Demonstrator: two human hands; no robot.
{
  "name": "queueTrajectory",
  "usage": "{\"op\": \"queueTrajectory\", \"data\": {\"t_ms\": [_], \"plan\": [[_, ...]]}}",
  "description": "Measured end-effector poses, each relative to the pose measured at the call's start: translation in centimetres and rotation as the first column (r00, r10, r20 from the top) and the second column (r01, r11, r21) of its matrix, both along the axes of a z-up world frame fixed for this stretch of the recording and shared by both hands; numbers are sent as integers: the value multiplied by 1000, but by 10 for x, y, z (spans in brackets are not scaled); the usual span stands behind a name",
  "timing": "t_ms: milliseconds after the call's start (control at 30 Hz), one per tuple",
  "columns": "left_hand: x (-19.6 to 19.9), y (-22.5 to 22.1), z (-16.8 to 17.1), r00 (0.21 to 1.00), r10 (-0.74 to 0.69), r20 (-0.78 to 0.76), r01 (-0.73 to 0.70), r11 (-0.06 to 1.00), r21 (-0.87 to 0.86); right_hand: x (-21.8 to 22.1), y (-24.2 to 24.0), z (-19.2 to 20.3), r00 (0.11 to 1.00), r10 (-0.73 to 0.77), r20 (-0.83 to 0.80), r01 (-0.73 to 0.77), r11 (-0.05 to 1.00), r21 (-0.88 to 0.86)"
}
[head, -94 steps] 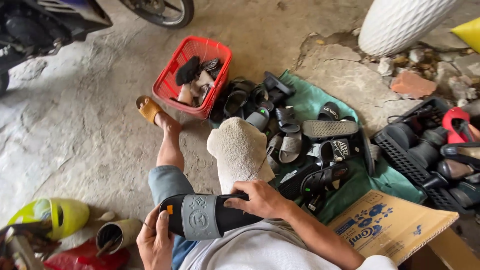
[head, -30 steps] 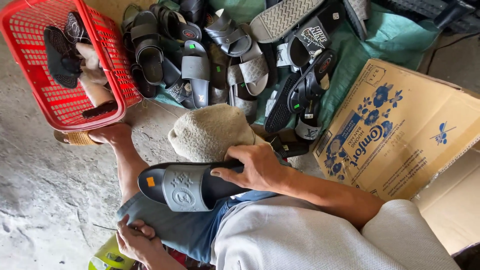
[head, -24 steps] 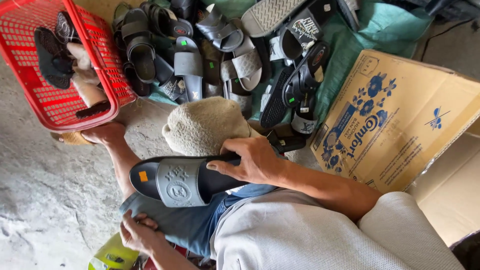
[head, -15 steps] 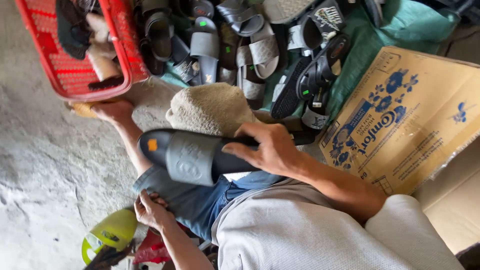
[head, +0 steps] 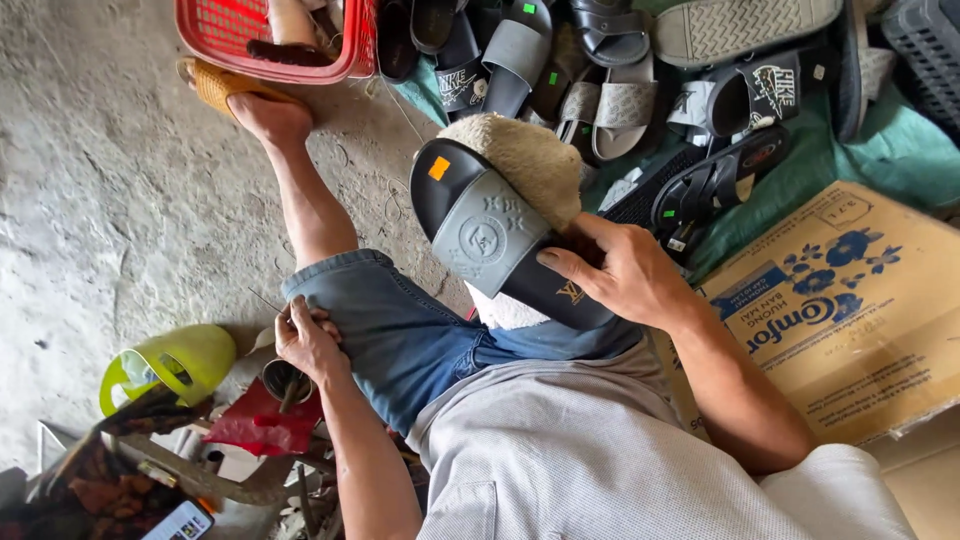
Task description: Repairing a sandal by sewing the strap to the sole and then brushing the surface.
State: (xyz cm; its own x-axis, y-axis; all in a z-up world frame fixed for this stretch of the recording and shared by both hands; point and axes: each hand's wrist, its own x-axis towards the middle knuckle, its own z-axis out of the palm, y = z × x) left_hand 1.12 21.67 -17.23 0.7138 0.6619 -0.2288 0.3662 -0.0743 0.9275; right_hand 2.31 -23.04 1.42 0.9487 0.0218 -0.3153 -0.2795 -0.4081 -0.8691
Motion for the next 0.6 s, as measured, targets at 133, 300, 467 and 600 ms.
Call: {"op": "queueTrajectory", "data": {"t_ms": [133,300,467,600], "plan": [[5,-9,4,999,32,15,-31,999,-15,-7,-6,-11,999,-33,35,30,997,69],[8,-17,6,999,31,40,-31,1000,6,-22,-35,-36,950,-313,3,311,945,102],[8,-19,5,997,37,60,-37,999,-10,-30,-58,-75,847,-532,14,491,791,365],[8,-19,2,995,40,87,-38,999,-23,5,-10,-31,857,-513,-41,482,773,413]]}}
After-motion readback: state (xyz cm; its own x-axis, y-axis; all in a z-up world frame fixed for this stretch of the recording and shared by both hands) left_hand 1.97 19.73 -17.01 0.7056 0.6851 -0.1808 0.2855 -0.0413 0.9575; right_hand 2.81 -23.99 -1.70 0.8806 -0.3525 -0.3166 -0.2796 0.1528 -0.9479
